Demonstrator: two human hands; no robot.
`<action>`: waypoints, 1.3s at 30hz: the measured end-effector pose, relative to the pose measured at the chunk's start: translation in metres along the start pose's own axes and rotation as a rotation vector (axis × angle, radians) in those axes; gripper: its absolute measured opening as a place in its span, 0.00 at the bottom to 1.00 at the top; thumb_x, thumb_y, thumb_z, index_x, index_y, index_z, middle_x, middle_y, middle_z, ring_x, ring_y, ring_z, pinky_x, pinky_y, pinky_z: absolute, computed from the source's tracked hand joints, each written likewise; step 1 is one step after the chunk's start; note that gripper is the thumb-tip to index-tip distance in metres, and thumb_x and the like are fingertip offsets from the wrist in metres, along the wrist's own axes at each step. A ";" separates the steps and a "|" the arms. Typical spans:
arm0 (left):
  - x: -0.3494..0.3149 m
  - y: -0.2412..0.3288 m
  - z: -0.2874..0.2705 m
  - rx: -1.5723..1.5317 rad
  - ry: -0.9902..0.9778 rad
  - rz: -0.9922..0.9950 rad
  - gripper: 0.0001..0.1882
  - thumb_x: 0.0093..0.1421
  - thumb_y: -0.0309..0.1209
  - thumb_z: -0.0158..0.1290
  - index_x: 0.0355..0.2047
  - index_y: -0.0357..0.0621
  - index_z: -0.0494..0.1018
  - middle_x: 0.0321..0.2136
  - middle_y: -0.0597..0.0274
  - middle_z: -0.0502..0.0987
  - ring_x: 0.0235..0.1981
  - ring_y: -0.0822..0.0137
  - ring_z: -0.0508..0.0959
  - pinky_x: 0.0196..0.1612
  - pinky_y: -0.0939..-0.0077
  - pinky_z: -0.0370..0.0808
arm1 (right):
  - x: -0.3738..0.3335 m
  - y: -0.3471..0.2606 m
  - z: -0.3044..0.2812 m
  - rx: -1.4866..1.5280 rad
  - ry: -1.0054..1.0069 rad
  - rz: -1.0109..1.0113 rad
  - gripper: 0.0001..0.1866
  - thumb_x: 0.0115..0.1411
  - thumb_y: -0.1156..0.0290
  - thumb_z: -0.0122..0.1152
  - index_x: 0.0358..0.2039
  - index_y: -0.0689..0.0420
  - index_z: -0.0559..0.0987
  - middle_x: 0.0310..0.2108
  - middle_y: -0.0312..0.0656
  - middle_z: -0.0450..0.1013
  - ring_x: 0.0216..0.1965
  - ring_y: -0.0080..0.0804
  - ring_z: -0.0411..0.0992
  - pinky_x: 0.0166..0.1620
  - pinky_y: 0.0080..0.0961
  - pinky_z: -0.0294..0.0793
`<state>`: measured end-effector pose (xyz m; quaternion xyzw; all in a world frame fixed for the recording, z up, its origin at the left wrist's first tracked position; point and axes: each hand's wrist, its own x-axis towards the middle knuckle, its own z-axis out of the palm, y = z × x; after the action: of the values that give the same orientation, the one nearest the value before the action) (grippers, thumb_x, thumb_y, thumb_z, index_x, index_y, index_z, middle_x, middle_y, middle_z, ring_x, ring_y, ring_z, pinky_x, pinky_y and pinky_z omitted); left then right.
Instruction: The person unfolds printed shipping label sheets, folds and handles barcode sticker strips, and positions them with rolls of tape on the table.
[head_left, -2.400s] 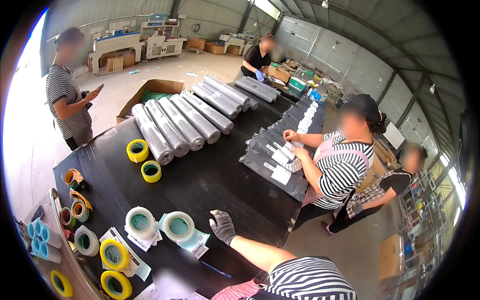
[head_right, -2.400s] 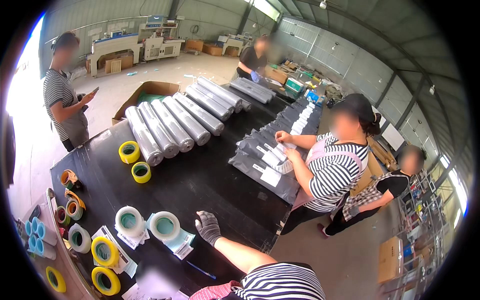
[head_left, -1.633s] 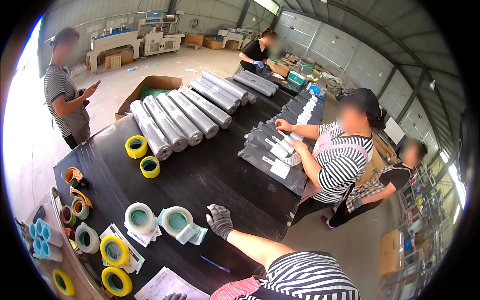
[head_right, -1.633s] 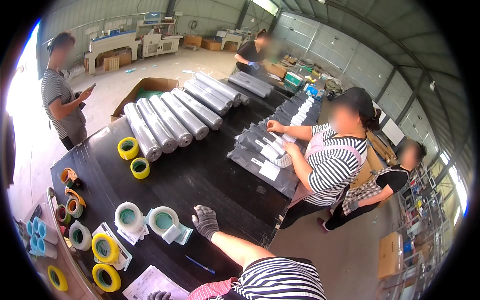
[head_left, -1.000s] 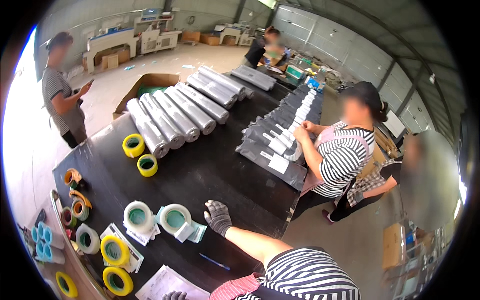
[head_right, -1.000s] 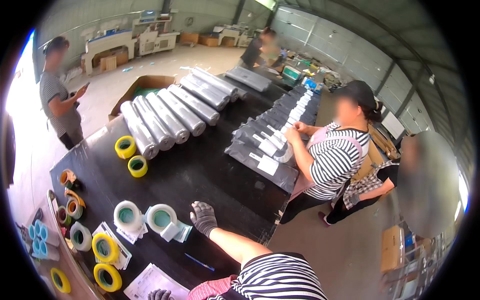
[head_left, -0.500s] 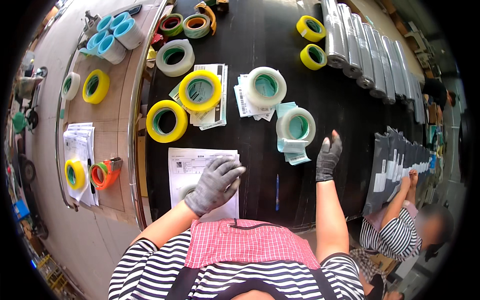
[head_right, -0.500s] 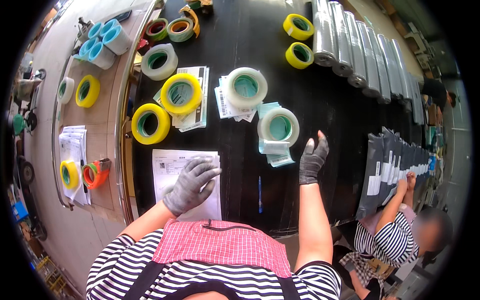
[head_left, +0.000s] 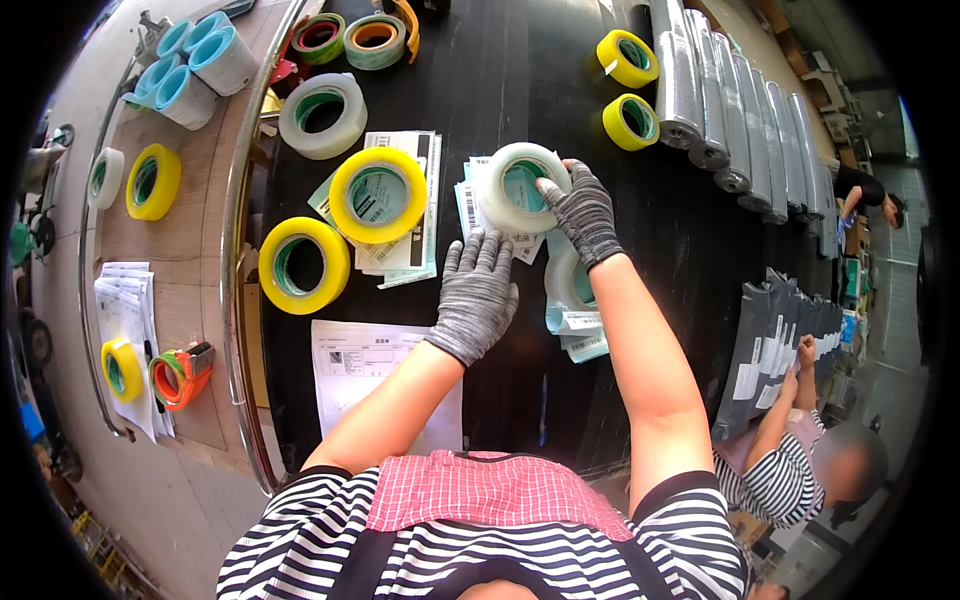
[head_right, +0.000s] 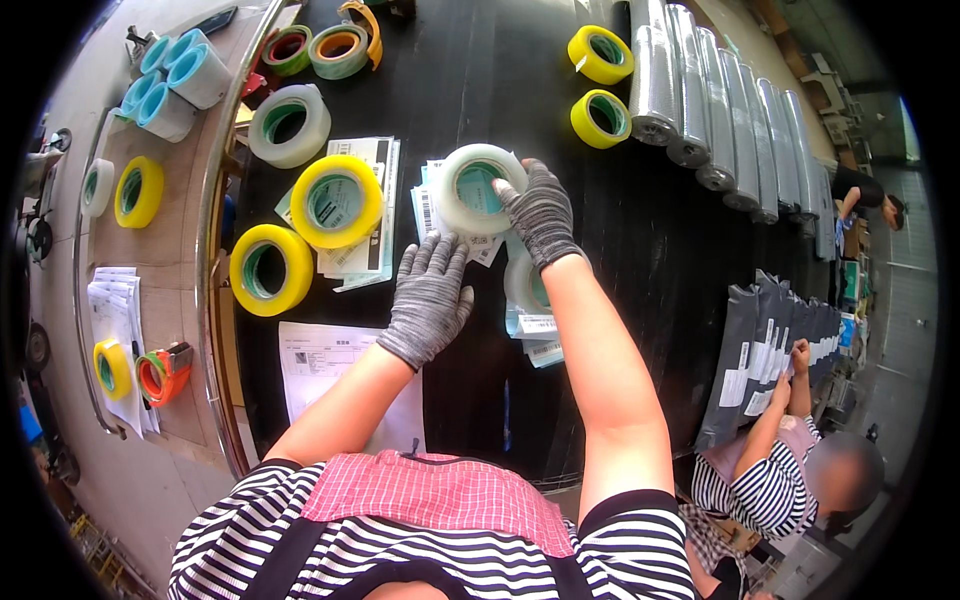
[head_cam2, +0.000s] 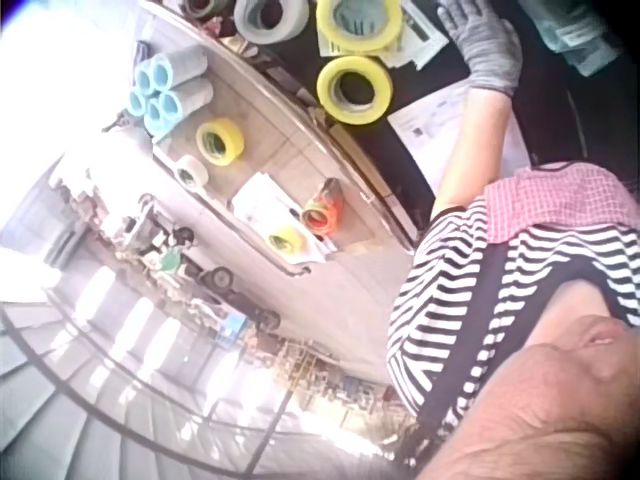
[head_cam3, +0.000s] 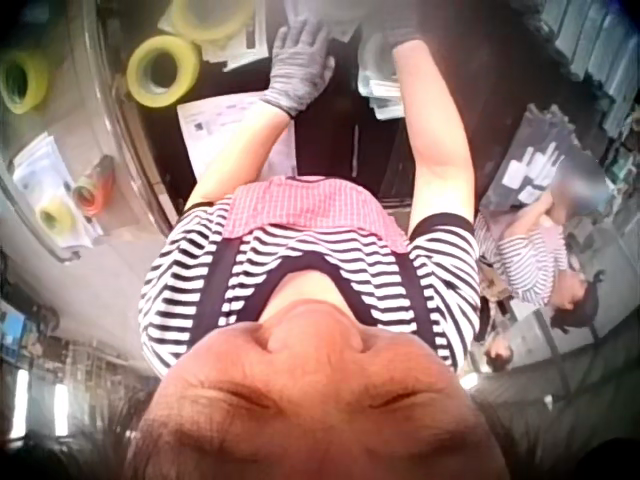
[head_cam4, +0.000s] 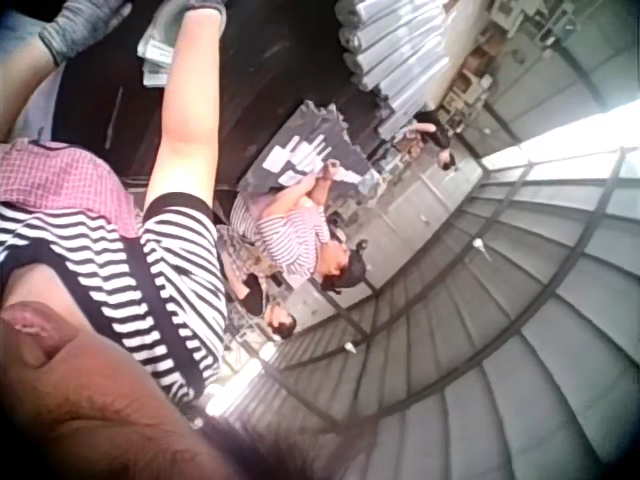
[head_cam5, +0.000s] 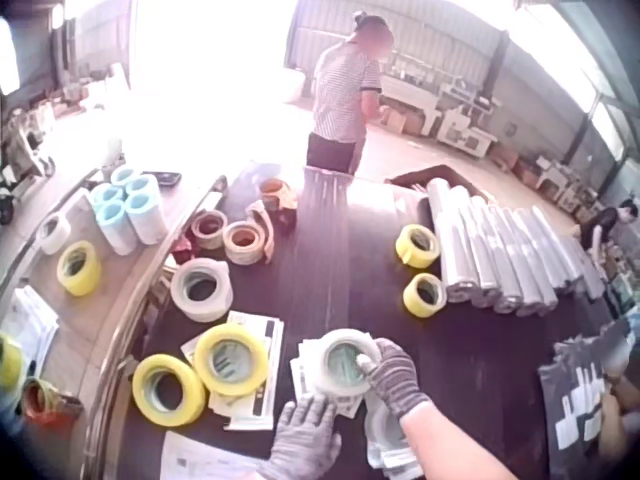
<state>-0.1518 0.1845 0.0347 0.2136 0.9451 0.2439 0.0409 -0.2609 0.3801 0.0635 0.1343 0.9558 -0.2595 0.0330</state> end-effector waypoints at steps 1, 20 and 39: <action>0.000 0.000 0.001 -0.007 -0.003 -0.001 0.33 0.60 0.40 0.53 0.63 0.39 0.66 0.64 0.48 0.66 0.68 0.49 0.61 0.71 0.47 0.51 | 0.001 0.002 0.002 -0.032 -0.021 -0.032 0.26 0.57 0.55 0.67 0.50 0.59 0.77 0.44 0.54 0.79 0.47 0.49 0.77 0.52 0.41 0.76; -0.004 0.001 0.028 -0.097 0.109 0.003 0.32 0.57 0.38 0.52 0.62 0.39 0.68 0.65 0.47 0.65 0.70 0.48 0.60 0.72 0.43 0.47 | 0.004 0.049 0.004 0.209 0.085 -0.031 0.21 0.66 0.58 0.61 0.51 0.60 0.79 0.42 0.46 0.80 0.43 0.35 0.78 0.49 0.34 0.75; -0.001 -0.002 0.025 -0.120 0.095 0.012 0.30 0.59 0.36 0.50 0.61 0.38 0.68 0.65 0.46 0.66 0.70 0.47 0.59 0.72 0.43 0.47 | 0.004 0.033 0.004 0.293 0.118 0.020 0.19 0.66 0.58 0.63 0.49 0.60 0.80 0.41 0.43 0.80 0.42 0.30 0.77 0.49 0.29 0.75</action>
<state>-0.1475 0.1938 0.0120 0.2048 0.9283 0.3103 0.0074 -0.2555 0.4062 0.0432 0.1623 0.9066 -0.3873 -0.0404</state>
